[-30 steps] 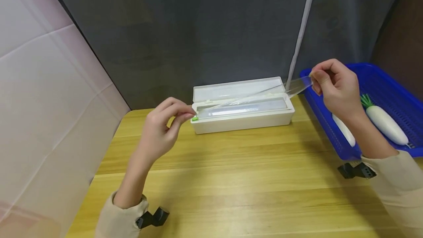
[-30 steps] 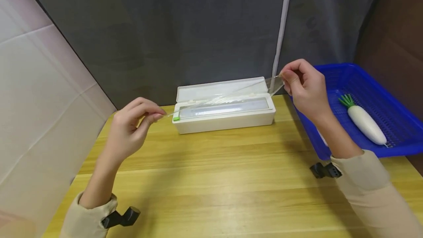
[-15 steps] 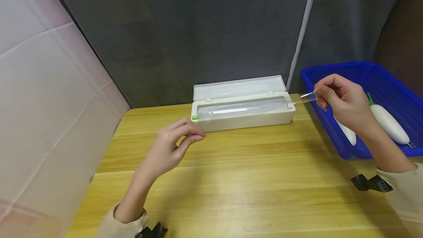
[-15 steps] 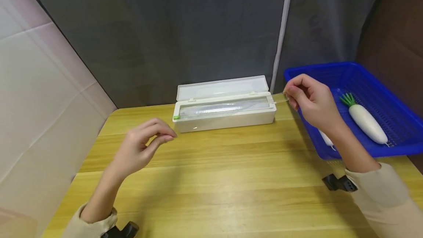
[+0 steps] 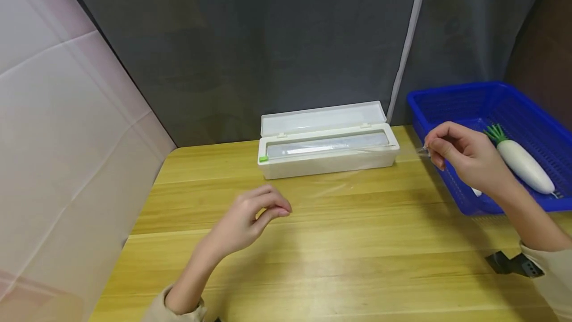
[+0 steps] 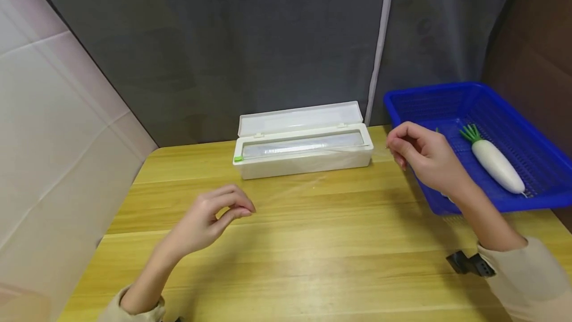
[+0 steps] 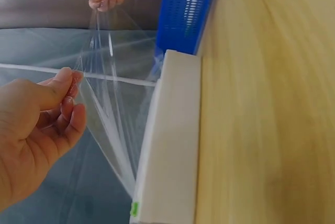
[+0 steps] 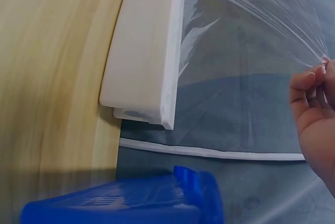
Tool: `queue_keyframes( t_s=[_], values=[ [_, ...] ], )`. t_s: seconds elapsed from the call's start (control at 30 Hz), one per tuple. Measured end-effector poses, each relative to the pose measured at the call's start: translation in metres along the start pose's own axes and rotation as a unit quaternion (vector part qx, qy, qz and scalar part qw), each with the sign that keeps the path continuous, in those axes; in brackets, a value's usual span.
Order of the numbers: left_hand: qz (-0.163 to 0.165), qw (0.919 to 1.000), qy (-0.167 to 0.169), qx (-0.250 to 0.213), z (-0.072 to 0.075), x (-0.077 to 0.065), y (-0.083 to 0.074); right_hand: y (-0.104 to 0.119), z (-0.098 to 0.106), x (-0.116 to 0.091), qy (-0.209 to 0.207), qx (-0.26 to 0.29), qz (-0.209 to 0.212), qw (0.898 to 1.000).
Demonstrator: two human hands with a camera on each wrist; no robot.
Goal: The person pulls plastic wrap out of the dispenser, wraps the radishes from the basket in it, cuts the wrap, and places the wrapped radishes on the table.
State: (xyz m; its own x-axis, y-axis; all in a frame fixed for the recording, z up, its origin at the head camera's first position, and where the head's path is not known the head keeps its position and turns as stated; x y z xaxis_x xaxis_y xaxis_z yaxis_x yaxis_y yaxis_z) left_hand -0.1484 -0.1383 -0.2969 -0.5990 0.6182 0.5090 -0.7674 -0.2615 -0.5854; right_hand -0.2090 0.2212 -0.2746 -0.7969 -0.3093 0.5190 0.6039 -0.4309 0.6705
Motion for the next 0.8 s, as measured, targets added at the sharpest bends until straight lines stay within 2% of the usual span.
queue_keyframes(
  t_s=[0.3, 0.8],
  values=[
    [0.03, 0.999, 0.029, -0.016, -0.018, -0.012, 0.011, -0.007, -0.009, -0.013, 0.039, 0.03, 0.012, 0.999],
    [0.083, 0.9934, 0.077, -0.02, -0.033, -0.034, 0.028, -0.024, -0.039, -0.043, 0.153, 0.064, 0.017, 0.986]
  ],
)
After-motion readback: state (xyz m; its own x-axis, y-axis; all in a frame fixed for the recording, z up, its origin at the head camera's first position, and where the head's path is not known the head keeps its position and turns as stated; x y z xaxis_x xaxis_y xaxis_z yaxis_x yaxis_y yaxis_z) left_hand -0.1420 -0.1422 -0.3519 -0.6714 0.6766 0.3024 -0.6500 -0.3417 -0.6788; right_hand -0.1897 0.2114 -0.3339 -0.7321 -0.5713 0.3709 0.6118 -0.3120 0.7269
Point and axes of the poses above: each hand's wrist, its own x-axis towards the middle knuckle, its own z-axis out of the back of the hand, y = z × x, the point moved 7 cm from there along x, towards the middle knuckle, and after that the axes turned 7 degrees about -x, right-handed, at the moved point
